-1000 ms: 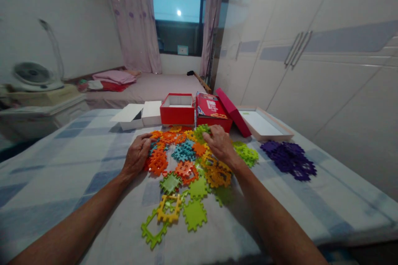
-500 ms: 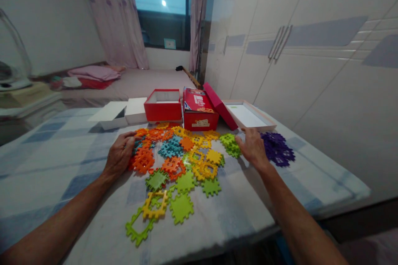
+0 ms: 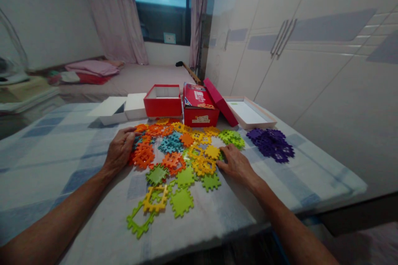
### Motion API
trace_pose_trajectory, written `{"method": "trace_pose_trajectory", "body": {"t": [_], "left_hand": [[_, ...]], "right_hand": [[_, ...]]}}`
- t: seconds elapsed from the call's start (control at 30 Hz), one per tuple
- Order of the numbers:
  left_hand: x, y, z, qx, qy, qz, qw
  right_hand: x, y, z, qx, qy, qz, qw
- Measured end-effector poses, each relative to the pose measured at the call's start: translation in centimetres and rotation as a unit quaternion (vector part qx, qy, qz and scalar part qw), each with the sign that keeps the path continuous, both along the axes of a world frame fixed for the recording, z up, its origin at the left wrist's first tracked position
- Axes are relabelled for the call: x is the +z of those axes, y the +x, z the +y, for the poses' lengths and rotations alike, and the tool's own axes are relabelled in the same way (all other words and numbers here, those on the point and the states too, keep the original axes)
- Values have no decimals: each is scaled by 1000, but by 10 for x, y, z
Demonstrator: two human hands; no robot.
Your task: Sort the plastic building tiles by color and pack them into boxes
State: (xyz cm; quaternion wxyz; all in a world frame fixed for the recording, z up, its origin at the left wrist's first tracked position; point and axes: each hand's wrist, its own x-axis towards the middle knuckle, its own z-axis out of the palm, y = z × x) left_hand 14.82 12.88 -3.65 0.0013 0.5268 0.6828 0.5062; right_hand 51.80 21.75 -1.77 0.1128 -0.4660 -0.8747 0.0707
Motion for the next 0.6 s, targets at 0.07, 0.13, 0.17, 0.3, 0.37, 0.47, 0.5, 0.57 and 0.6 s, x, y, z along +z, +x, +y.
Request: {"method": "trace_pose_trajectory", "body": {"t": [0.07, 0.13, 0.17, 0.3, 0.37, 0.47, 0.5, 0.57, 0.6], "left_hand": [[0, 0, 0, 0, 0, -2, 1000], [0, 1, 0, 0, 0, -2, 1000], [0, 1, 0, 1, -1, -2, 1000], [0, 1, -1, 7, -5, -2, 1000], [0, 1, 0, 7, -6, 1, 1000], [0, 0, 0, 3, -4, 6, 1000], [0, 0, 1, 2, -2, 6, 1000], [-1, -1, 1, 3, 0, 4, 1000], [-1, -1, 2, 2, 1, 2, 1000]], "right_hand": [[0, -3, 0, -5, -7, 1, 1000], [2, -5, -2, -6, -22, 10, 1000], [3, -5, -4, -4, -26, 14, 1000], [13, 2, -5, 2, 55, -2, 998], [20, 10, 1, -5, 114, -32, 993], [30, 22, 21, -42, 157, -67, 985], [32, 25, 29, -61, 161, -71, 982], [34, 28, 45, -100, 164, -73, 979], [35, 27, 52, -116, 171, -72, 976]]}}
